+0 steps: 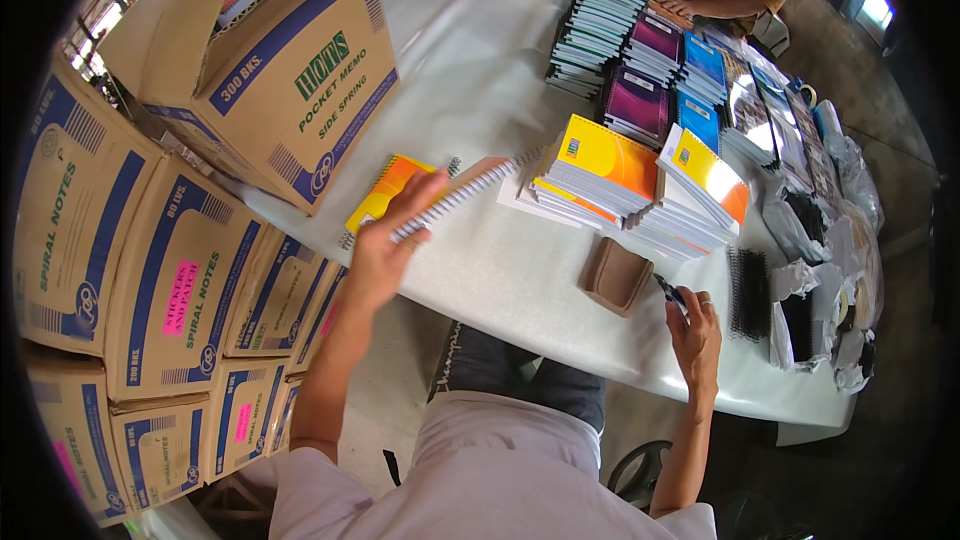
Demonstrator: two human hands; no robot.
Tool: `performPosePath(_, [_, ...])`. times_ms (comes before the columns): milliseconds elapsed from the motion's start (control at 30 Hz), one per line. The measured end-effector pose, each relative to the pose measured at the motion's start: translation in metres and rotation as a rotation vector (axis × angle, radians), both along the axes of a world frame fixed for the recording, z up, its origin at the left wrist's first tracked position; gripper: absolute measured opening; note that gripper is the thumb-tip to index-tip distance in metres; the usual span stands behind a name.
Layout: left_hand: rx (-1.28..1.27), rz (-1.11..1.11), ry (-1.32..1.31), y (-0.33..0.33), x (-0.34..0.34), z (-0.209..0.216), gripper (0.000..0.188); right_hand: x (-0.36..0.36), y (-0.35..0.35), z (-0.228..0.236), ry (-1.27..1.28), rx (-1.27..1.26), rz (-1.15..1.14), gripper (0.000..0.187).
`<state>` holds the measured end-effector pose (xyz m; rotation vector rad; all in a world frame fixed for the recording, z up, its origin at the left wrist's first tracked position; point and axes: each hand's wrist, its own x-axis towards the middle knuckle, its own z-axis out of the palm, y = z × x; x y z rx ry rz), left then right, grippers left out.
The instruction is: The person assembles spiral-bound notebooks by aligning covers and pages, inserting a metal spiral through the punched holes, and using pliers to crimp the ends of the wire.
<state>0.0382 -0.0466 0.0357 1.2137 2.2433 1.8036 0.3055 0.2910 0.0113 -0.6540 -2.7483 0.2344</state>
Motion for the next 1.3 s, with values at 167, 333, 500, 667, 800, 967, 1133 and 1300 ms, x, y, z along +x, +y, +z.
performPosePath(167, [0.281, -0.425, -0.31, -0.028, -0.039, -0.019, 0.057, -0.054, -0.042, -0.004, 0.412, -0.342, 0.207, 0.075])
performPosePath(333, [0.339, -0.646, -0.401, -0.011, -0.06, -0.047, 0.082, -0.163, -0.134, 0.009, 0.368, -1.429, 0.679, 0.044])
performPosePath(500, [0.363, -0.091, -0.603, -0.056, -0.113, -0.032, 0.08, -0.229, -0.194, 0.019, 0.592, -0.541, 0.749, 0.037])
performPosePath(667, [-0.199, -0.017, -0.587, -0.072, -0.109, -0.055, 0.073, -0.236, -0.202, -0.035, 0.422, -0.509, 0.733, 0.042])
performPosePath(800, [-0.19, -0.044, -0.623, -0.06, -0.098, -0.044, 0.074, -0.256, -0.18, -0.063, 0.376, -0.689, 0.464, 0.028])
performPosePath(967, [-0.198, -0.052, -0.619, -0.065, -0.1, -0.042, 0.075, -0.285, -0.186, -0.052, 0.323, -0.58, 0.527, 0.028])
performPosePath(1133, [-0.285, 0.024, -0.566, -0.062, -0.102, -0.05, 0.075, -0.283, -0.171, -0.047, 0.283, -0.395, 0.609, 0.029])
performPosePath(1300, [-0.295, 0.274, -0.101, -0.047, -0.077, -0.039, 0.068, -0.255, -0.071, 0.074, 0.081, 0.02, 0.881, 0.039])
